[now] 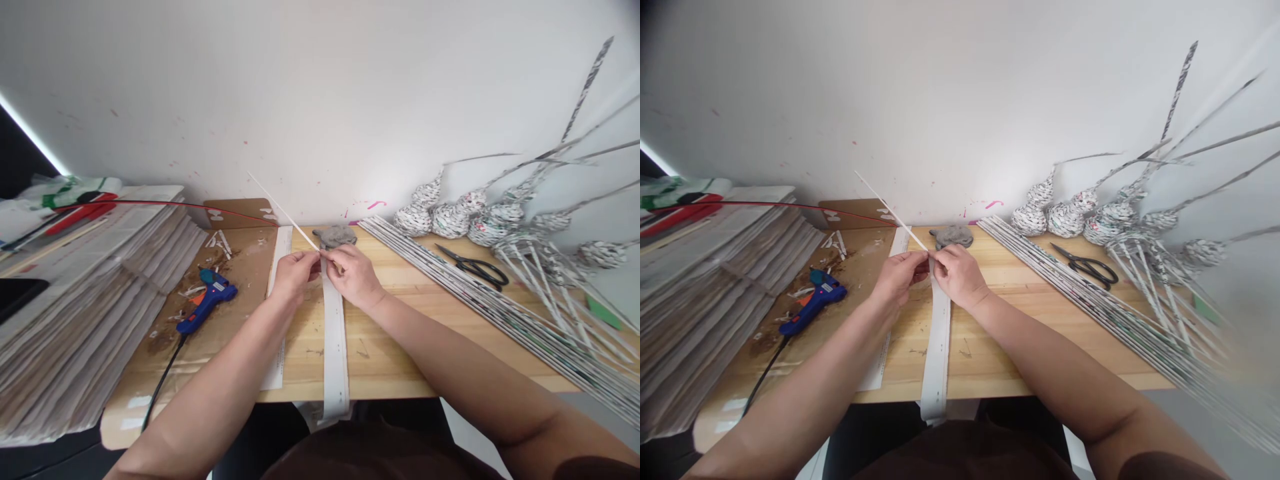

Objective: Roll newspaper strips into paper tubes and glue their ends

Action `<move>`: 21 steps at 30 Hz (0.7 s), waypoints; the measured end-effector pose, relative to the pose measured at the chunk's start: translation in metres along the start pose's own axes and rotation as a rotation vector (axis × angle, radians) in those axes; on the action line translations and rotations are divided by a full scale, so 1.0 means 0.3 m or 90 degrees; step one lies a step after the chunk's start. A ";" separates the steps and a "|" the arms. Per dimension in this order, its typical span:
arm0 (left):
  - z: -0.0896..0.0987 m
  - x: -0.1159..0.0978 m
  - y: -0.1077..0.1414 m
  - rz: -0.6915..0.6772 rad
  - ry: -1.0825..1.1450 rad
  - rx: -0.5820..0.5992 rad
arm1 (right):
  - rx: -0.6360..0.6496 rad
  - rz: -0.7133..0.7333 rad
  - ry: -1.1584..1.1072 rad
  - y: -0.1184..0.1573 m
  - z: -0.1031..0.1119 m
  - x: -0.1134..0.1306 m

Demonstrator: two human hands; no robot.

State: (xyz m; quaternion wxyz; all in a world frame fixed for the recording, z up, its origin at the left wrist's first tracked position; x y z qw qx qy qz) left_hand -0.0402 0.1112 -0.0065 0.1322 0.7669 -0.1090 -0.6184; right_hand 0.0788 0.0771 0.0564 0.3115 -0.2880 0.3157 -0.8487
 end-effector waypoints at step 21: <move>-0.009 0.011 0.012 -0.043 0.113 0.007 | -0.079 -0.054 -0.082 0.004 0.026 0.008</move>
Point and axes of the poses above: each hand's wrist, its own y-axis away from the middle knuckle, its own z-axis out of the back of the hand, x = y × z, the point moved 9 cm from there along -y, towards the middle knuckle, and after that the axes turned 9 degrees about z, right-handed, at the moved point
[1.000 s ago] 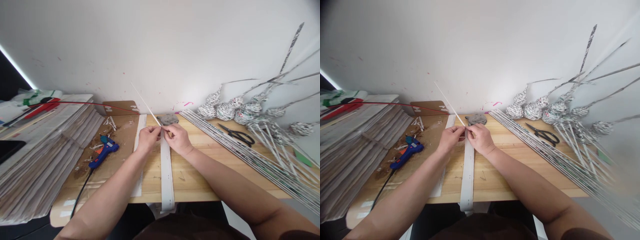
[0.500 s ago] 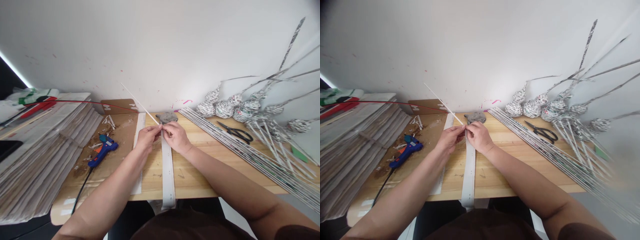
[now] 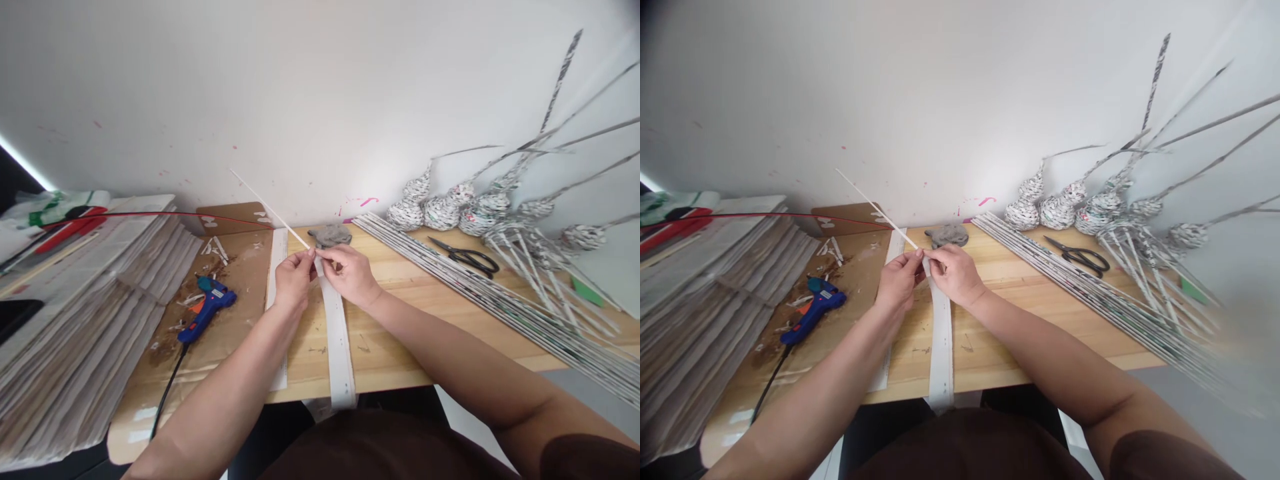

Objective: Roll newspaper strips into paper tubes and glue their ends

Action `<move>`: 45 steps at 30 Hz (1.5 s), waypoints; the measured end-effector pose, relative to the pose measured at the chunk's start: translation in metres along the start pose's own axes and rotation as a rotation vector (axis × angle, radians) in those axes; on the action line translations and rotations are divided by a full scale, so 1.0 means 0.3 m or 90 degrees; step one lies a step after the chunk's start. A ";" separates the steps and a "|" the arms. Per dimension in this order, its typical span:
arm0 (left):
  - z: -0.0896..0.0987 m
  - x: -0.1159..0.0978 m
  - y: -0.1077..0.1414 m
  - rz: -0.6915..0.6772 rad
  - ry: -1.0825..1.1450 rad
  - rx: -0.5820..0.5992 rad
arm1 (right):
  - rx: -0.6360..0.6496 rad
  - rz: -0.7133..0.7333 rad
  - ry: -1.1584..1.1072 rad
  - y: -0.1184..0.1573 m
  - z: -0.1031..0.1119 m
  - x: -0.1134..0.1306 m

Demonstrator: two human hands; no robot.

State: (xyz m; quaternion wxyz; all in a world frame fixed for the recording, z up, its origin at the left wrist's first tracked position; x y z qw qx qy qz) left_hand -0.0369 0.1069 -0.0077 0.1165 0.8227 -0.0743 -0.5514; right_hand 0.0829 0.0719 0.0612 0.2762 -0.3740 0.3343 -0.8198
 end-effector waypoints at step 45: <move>0.002 -0.039 0.007 -0.063 -0.090 0.003 | 0.078 -0.518 -0.539 0.088 -0.108 -0.175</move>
Point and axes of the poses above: each hand's wrist, its own y-axis away from the middle knuckle, its own z-axis out of the back of the hand, x = y × z, the point moved 9 cm from there along -y, towards the middle knuckle, and after that the axes turned 9 degrees about z, right-handed, at the moved point
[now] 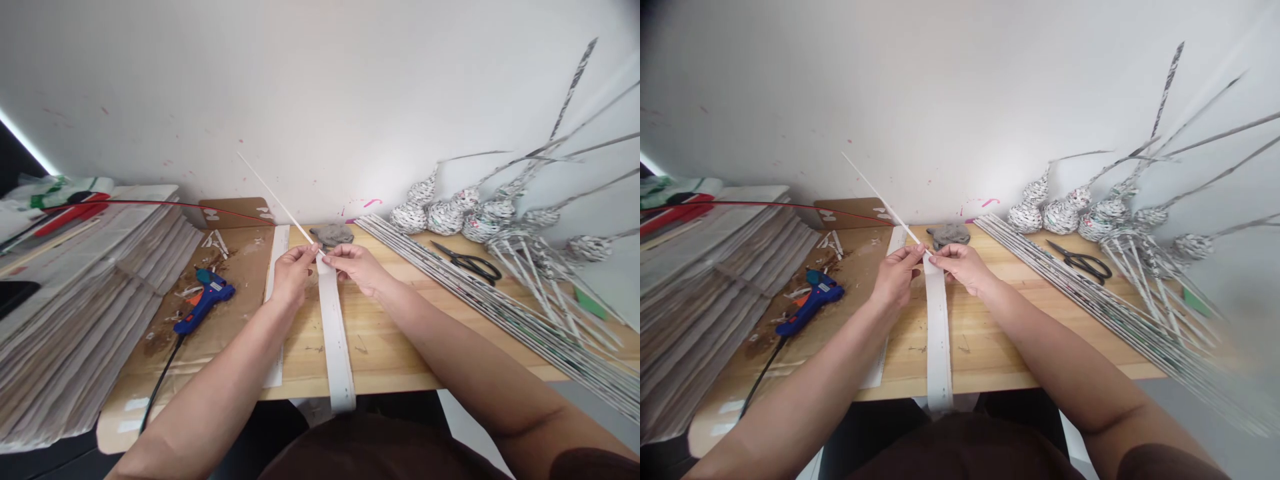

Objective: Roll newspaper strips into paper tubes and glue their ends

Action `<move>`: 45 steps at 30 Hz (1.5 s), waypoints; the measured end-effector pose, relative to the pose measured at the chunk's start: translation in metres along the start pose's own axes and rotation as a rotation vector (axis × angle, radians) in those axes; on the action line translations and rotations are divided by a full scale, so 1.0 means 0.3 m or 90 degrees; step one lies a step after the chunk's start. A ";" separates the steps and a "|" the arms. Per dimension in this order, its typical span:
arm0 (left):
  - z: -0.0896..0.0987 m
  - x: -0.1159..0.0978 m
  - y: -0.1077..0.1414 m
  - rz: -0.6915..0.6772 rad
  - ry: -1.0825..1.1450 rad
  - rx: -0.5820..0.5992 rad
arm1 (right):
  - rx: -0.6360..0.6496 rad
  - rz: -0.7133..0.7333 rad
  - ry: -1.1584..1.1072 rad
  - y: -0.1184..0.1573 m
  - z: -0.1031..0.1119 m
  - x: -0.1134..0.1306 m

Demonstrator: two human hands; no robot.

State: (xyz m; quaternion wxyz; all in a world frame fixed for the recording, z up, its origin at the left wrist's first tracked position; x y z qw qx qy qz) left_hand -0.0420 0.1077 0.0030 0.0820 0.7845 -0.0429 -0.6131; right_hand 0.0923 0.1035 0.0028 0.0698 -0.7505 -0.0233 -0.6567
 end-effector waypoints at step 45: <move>-0.149 0.063 0.067 0.158 -0.043 0.302 | 0.259 0.038 0.026 0.011 -0.003 0.067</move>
Point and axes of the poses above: each hand's wrist, its own y-axis away from the middle knuckle, its own z-axis out of the back of the hand, x = y × z, the point moved 9 cm from there along -y, towards the middle knuckle, and after that the axes turned 9 degrees about z, right-handed, at the moved point
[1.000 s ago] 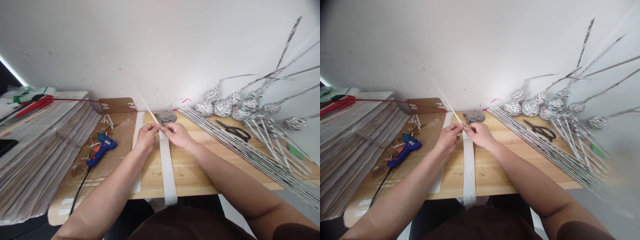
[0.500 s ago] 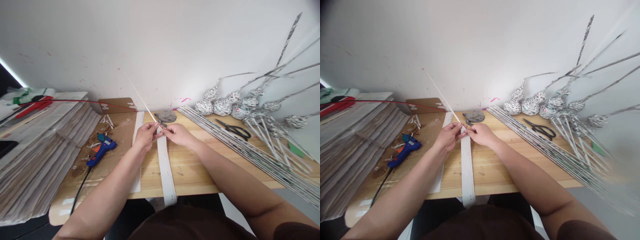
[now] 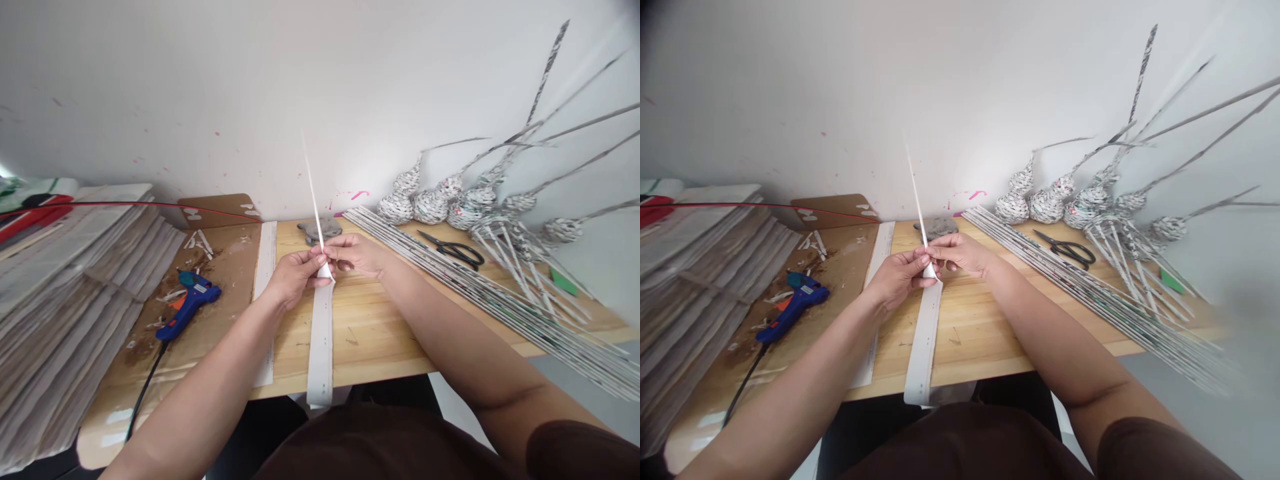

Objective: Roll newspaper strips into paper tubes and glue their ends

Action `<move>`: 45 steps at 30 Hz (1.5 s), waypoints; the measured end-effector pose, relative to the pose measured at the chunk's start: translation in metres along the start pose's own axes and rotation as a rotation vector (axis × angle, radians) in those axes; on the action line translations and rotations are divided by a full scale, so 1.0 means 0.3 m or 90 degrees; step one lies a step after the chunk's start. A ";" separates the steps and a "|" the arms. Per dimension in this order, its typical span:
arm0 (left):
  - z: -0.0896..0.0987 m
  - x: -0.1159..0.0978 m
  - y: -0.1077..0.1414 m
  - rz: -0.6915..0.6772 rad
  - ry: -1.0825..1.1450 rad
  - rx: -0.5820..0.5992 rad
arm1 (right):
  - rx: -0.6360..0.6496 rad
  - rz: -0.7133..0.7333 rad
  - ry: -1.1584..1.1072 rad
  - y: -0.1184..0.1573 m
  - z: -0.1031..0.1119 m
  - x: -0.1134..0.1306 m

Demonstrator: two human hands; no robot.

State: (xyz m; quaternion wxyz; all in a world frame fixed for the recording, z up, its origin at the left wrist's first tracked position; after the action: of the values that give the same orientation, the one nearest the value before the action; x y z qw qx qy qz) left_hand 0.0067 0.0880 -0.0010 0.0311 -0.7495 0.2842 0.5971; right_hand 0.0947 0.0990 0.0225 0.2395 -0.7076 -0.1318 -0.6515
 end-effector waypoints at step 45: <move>0.137 -0.055 0.017 -0.091 0.085 -0.247 | -0.103 0.074 0.273 -0.003 -0.002 0.025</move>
State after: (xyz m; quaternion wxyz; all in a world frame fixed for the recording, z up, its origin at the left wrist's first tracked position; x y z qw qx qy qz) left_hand -0.0338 0.1062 0.0039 -0.0903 -0.7975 0.1115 0.5861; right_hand 0.0945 0.0986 0.0300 0.2414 -0.5760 0.0156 -0.7808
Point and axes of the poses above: each hand's wrist, its own y-axis away from the middle knuckle, its own z-axis out of the back of the hand, x = y × z, the point moved 9 cm from there along -y, towards the middle knuckle, and after that the axes turned 9 degrees about z, right-handed, at the moved point
